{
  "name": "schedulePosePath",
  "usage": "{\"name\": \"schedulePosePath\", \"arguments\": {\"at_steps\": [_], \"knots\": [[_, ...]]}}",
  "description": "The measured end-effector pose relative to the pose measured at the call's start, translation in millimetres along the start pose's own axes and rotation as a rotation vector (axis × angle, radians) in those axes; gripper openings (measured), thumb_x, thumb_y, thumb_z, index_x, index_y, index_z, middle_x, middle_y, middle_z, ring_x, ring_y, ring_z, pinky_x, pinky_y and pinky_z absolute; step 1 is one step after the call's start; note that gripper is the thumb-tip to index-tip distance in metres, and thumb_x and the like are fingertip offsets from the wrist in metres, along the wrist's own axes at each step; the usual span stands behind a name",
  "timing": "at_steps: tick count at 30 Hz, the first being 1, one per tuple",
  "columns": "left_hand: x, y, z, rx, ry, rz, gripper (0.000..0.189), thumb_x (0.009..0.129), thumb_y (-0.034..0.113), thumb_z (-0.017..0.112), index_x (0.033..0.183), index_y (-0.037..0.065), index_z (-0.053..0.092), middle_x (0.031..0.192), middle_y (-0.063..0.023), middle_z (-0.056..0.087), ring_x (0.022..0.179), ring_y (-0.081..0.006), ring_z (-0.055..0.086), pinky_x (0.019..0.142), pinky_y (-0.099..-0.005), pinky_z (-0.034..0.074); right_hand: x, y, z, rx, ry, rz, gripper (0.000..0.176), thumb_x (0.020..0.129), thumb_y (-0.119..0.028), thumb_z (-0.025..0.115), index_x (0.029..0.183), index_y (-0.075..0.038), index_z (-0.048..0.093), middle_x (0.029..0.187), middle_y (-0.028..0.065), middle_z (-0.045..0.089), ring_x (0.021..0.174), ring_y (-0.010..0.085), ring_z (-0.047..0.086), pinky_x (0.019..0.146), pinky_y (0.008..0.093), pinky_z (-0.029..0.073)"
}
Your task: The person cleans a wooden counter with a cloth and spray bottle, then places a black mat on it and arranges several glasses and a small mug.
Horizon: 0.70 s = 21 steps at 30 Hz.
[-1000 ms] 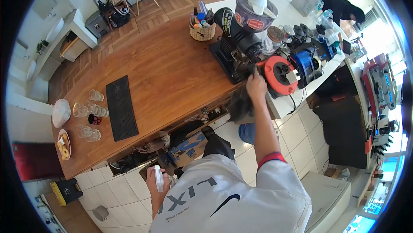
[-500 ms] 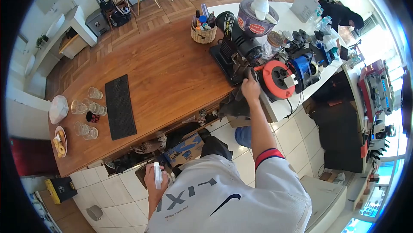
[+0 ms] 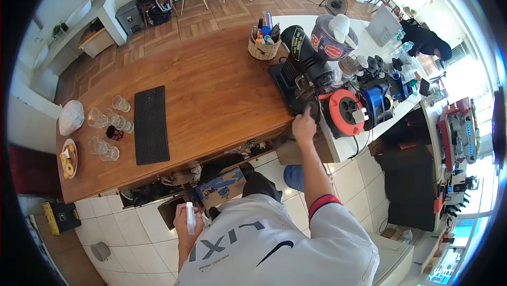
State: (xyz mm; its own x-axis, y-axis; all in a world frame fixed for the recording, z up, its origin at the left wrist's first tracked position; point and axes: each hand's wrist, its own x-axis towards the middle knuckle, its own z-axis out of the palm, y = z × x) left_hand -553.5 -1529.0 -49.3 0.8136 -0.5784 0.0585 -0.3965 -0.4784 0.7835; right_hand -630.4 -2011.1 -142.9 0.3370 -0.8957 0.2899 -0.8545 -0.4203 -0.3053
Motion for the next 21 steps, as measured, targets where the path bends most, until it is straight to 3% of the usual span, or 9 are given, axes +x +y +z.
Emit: {"name": "schedulePosePath", "arguments": {"at_steps": [5,6,9,12,14,15,16,19,21], "knots": [[2.5,3.9,2.7,0.020,-0.056,0.031,0.015,0.076,0.003,0.064,0.090,-0.001,0.063,0.093,-0.0145,0.057,0.073,-0.0302,0.062,0.067,-0.0351,0.052,34.6,21.4,-6.4,0.014,0.028,-0.003,0.045,0.087,-0.019,0.050,0.125,0.005,0.058,0.073,0.0281,0.065,0.069,0.0444,0.066,0.067,0.0535,0.054],[4.7,5.0,4.0,0.015,-0.047,0.067,0.015,0.076,0.003,0.065,0.090,-0.001,0.063,0.093,-0.0147,0.057,0.074,-0.0300,0.062,0.067,-0.0349,0.052,34.7,20.0,-6.4,-0.002,-0.015,-0.041,0.049,0.088,-0.017,0.050,0.129,0.009,0.051,0.075,0.0272,0.066,0.069,0.0430,0.067,0.065,0.0507,0.054],[9.1,4.0,5.8,-0.013,0.011,0.097,0.014,0.076,0.004,0.065,0.089,-0.001,0.063,0.094,-0.0145,0.058,0.074,-0.0294,0.063,0.067,-0.0343,0.052,-18.7,-19.8,-10.9,0.018,-0.089,-0.089,0.048,0.088,-0.017,0.050,0.131,0.006,0.051,0.077,0.0276,0.066,0.071,0.0423,0.067,0.065,0.0501,0.055],[8.0,12.5,4.2,-0.115,-0.019,-0.123,0.015,0.077,0.007,0.065,0.091,0.000,0.063,0.092,-0.0141,0.058,0.076,-0.0301,0.063,0.068,-0.0347,0.052,-73.4,-59.9,-11.2,0.054,-0.337,-0.269,0.050,0.089,-0.018,0.051,0.136,0.000,0.048,0.088,0.0268,0.068,0.072,0.0429,0.067,0.067,0.0507,0.055],[6.6,7.7,2.0,-0.104,0.024,-0.105,0.016,0.078,0.008,0.066,0.091,0.000,0.063,0.093,-0.0144,0.058,0.077,-0.0313,0.063,0.069,-0.0356,0.052,-81.3,-96.3,-27.7,0.219,-0.115,-0.329,0.049,0.090,-0.019,0.053,0.137,-0.006,0.048,0.107,0.0252,0.066,0.082,0.0424,0.067,0.072,0.0503,0.054],[1.0,5.0,0.0,-0.087,0.025,-0.062,0.016,0.078,0.009,0.066,0.092,0.000,0.063,0.094,-0.0147,0.059,0.078,-0.0324,0.063,0.070,-0.0365,0.052,-69.7,-98.2,-16.1,0.262,0.043,-0.412,0.046,0.091,-0.020,0.057,0.135,-0.007,0.049,0.117,0.0220,0.061,0.092,0.0419,0.065,0.076,0.0499,0.054],[-1.5,4.2,-2.5,-0.023,0.048,-0.036,0.017,0.078,0.010,0.067,0.093,0.001,0.064,0.098,-0.0157,0.060,0.081,-0.0352,0.063,0.072,-0.0387,0.053,-58.4,-123.7,-42.7,0.185,-0.048,-0.334,0.044,0.091,-0.021,0.060,0.131,-0.006,0.050,0.115,0.0210,0.058,0.098,0.0403,0.062,0.078,0.0494,0.052],[-14.0,3.7,-10.2,-0.021,0.089,-0.108,0.018,0.079,0.012,0.067,0.093,0.000,0.064,0.101,-0.0166,0.060,0.085,-0.0364,0.064,0.074,-0.0401,0.053,-37.4,-138.7,-19.8,-0.123,0.041,-0.513,0.035,0.089,-0.027,0.064,0.118,-0.007,0.060,0.115,0.0168,0.054,0.098,0.0363,0.056,0.080,0.0473,0.047],[-28.7,1.0,-17.0,0.016,0.153,-0.179,0.021,0.079,0.014,0.067,0.095,-0.001,0.064,0.102,-0.0170,0.060,0.087,-0.0362,0.064,0.075,-0.0407,0.053,-44.2,-139.0,26.6,-0.160,-0.098,-0.520,0.028,0.093,-0.029,0.057,0.109,-0.006,0.064,0.112,0.0181,0.054,0.097,0.0372,0.058,0.077,0.0486,0.049]]}}
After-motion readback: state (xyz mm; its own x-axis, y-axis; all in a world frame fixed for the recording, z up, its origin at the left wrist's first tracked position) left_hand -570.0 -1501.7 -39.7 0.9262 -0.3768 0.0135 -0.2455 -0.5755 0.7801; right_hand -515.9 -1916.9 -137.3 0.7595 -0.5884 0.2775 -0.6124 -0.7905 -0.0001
